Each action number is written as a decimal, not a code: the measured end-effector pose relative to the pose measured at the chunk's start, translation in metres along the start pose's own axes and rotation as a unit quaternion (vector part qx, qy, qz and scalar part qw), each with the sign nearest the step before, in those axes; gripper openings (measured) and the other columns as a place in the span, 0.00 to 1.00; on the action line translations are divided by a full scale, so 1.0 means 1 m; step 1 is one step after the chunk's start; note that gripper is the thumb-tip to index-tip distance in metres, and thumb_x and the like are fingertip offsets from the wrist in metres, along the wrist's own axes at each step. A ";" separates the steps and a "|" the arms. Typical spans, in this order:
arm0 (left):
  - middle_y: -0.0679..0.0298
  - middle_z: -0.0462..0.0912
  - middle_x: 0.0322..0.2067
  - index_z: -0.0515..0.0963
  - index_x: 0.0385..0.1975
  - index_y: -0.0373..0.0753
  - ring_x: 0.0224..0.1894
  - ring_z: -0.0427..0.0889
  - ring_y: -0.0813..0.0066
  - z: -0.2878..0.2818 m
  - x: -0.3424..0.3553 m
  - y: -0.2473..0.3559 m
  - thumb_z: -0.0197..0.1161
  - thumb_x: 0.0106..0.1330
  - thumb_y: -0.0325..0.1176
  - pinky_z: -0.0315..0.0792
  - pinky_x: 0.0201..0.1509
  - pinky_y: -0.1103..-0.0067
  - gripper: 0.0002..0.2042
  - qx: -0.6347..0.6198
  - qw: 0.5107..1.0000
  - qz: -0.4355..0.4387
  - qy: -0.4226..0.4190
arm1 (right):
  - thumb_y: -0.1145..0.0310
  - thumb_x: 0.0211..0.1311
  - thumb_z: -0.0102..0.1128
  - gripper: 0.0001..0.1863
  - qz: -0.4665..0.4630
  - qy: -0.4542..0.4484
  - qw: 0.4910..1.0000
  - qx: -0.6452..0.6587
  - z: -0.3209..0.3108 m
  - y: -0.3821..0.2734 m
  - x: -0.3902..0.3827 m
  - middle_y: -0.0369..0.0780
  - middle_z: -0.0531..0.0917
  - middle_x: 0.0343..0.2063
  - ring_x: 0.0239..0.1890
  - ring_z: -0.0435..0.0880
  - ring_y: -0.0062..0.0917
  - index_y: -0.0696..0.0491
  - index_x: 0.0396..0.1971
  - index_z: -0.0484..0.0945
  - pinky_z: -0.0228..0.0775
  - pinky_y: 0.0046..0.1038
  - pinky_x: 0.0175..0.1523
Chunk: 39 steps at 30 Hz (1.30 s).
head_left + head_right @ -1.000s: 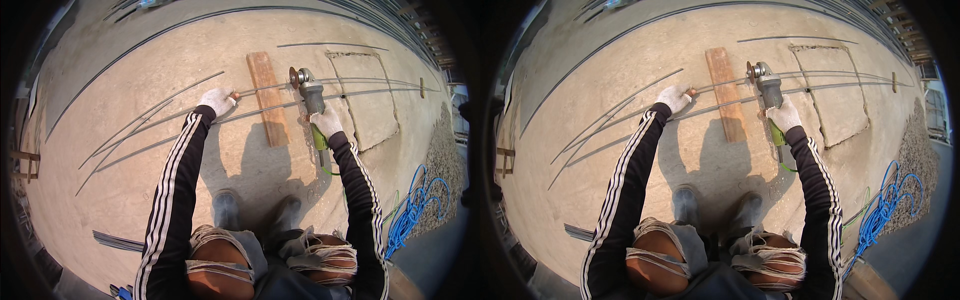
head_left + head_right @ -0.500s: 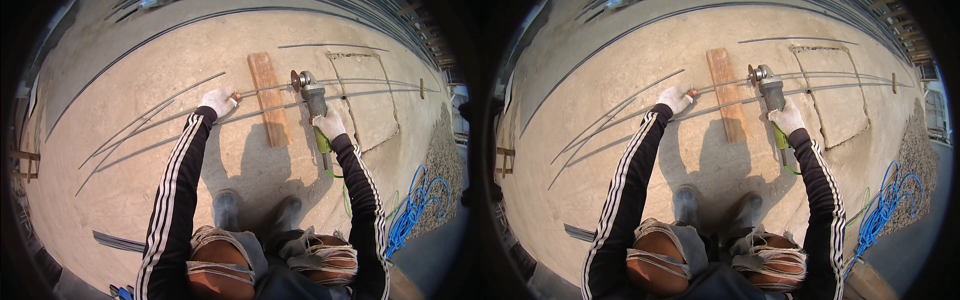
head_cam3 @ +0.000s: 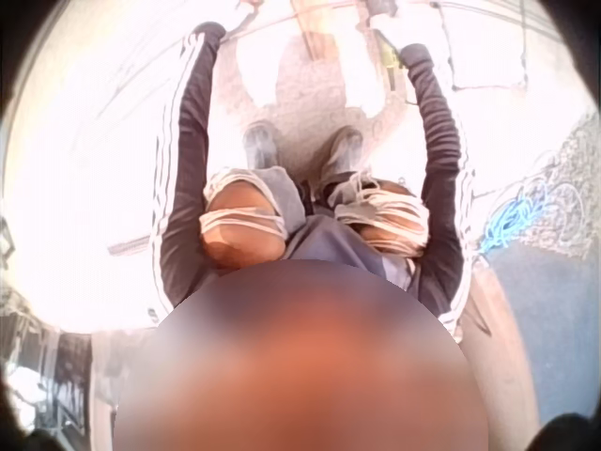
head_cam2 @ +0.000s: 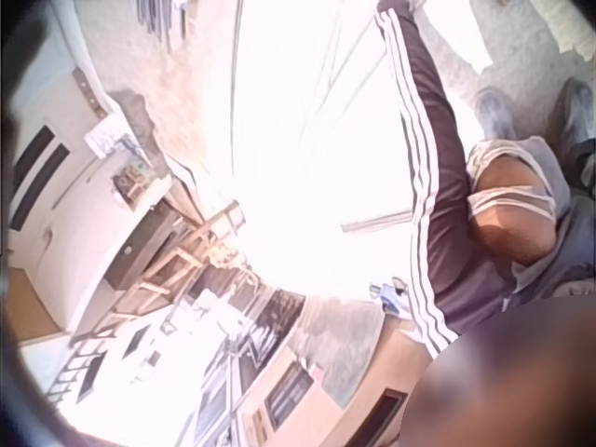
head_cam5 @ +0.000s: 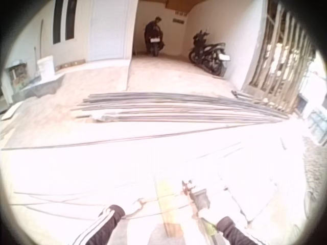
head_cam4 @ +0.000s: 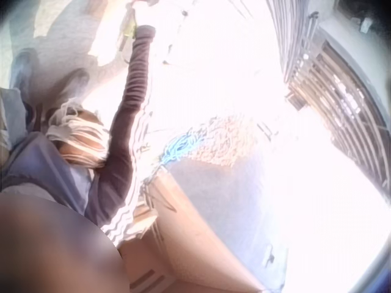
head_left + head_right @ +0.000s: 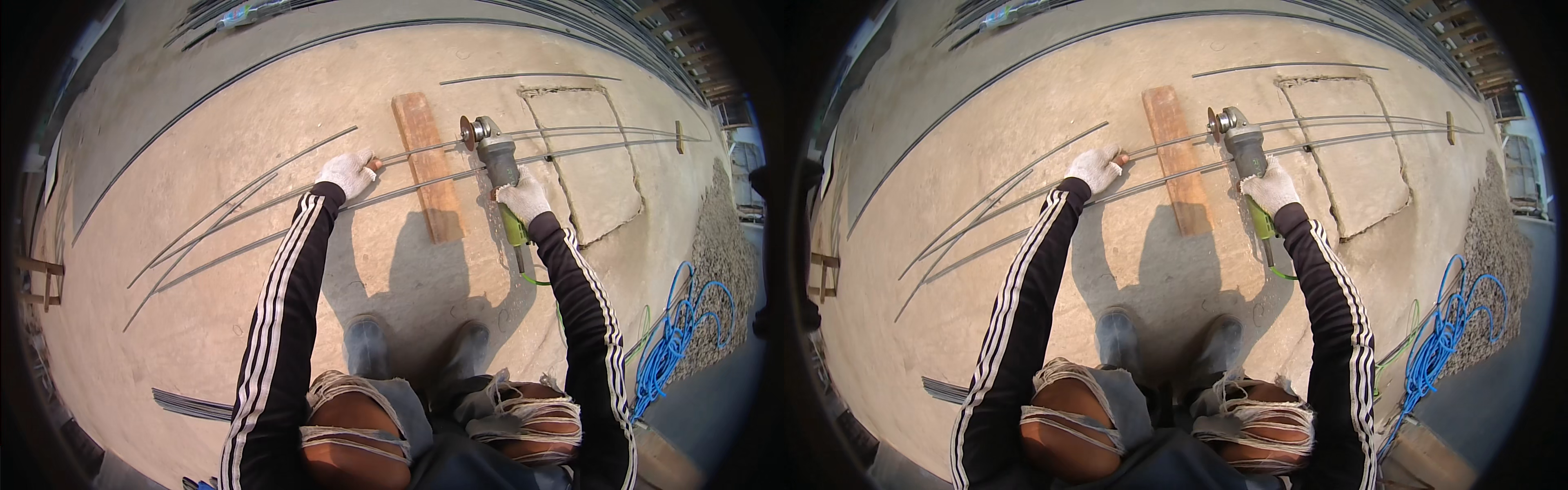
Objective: The person uses an angle grinder to cut steel rods on a wooden block, then bends the cut pieces by hand and aligns them on the floor. The person repeats the cutting and bending process multiple times.
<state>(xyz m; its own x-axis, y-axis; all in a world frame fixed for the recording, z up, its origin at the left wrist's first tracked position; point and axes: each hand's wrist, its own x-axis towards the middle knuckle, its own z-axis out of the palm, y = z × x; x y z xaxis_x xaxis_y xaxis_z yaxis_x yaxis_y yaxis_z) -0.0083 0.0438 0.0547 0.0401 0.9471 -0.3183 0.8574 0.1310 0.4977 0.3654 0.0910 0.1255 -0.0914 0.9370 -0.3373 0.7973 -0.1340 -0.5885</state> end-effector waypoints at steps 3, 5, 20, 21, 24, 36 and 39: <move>0.43 0.85 0.35 0.78 0.49 0.45 0.44 0.85 0.40 0.002 -0.002 0.000 0.53 0.77 0.55 0.76 0.46 0.54 0.20 -0.005 1.000 -0.006 0.023 | 0.64 0.47 0.75 0.29 0.018 0.007 0.999 0.027 0.003 -0.001 0.000 0.48 0.87 0.39 0.42 0.88 0.37 0.58 0.51 0.79 0.79 0.35 0.48; 0.45 0.85 0.38 0.78 0.48 0.42 0.45 0.85 0.42 0.005 -0.002 -0.003 0.53 0.77 0.51 0.77 0.47 0.56 0.18 0.012 0.998 0.039 0.049 | 0.65 0.48 0.77 0.27 0.024 0.018 0.997 0.075 0.005 0.000 -0.004 0.44 0.87 0.38 0.39 0.86 0.32 0.56 0.50 0.80 0.78 0.33 0.44; 0.47 0.80 0.25 0.77 0.34 0.37 0.29 0.81 0.46 -0.058 -0.001 0.025 0.59 0.76 0.51 0.72 0.35 0.61 0.20 -0.066 0.990 0.086 0.093 | 0.81 0.57 0.63 0.22 0.037 0.113 0.903 0.414 -0.061 0.052 -0.074 0.42 0.88 0.35 0.30 0.84 0.22 0.57 0.53 0.72 0.78 0.24 0.34; 0.46 0.80 0.24 0.77 0.34 0.38 0.28 0.81 0.46 -0.065 -0.002 0.028 0.59 0.76 0.52 0.73 0.34 0.60 0.20 -0.078 0.991 0.074 0.081 | 0.81 0.57 0.63 0.22 0.047 0.120 0.903 0.409 -0.063 0.056 -0.079 0.41 0.88 0.35 0.30 0.84 0.22 0.57 0.52 0.73 0.78 0.24 0.34; 0.50 0.77 0.22 0.80 0.37 0.37 0.23 0.76 0.61 -0.079 -0.005 0.040 0.61 0.76 0.50 0.71 0.33 0.67 0.19 -0.098 0.988 0.072 0.097 | 0.81 0.56 0.64 0.21 0.059 0.141 0.897 0.414 -0.064 0.066 -0.096 0.40 0.87 0.34 0.29 0.83 0.22 0.57 0.51 0.74 0.77 0.25 0.34; 0.52 0.84 0.26 0.76 0.43 0.43 0.30 0.86 0.51 -0.172 0.014 0.069 0.62 0.74 0.38 0.78 0.33 0.61 0.08 0.205 0.927 0.234 0.209 | 0.81 0.54 0.65 0.20 0.087 0.160 0.895 0.408 -0.062 0.096 -0.118 0.37 0.84 0.31 0.29 0.82 0.21 0.56 0.49 0.75 0.76 0.25 0.34; 0.53 0.87 0.30 0.78 0.46 0.43 0.34 0.88 0.54 -0.170 0.015 0.065 0.61 0.73 0.34 0.81 0.35 0.62 0.07 0.318 0.916 0.220 0.103 | 0.81 0.54 0.65 0.20 0.071 0.158 0.888 0.426 -0.062 0.107 -0.124 0.37 0.84 0.31 0.29 0.82 0.21 0.55 0.49 0.75 0.76 0.25 0.34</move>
<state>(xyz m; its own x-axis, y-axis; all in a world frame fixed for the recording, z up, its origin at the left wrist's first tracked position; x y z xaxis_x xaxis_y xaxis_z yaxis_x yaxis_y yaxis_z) -0.0391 0.1164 0.2192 0.4128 0.9108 -0.0083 0.9095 -0.4126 -0.0507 0.4992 -0.0193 0.1499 0.2536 0.9168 -0.3085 0.0345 -0.3273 -0.9443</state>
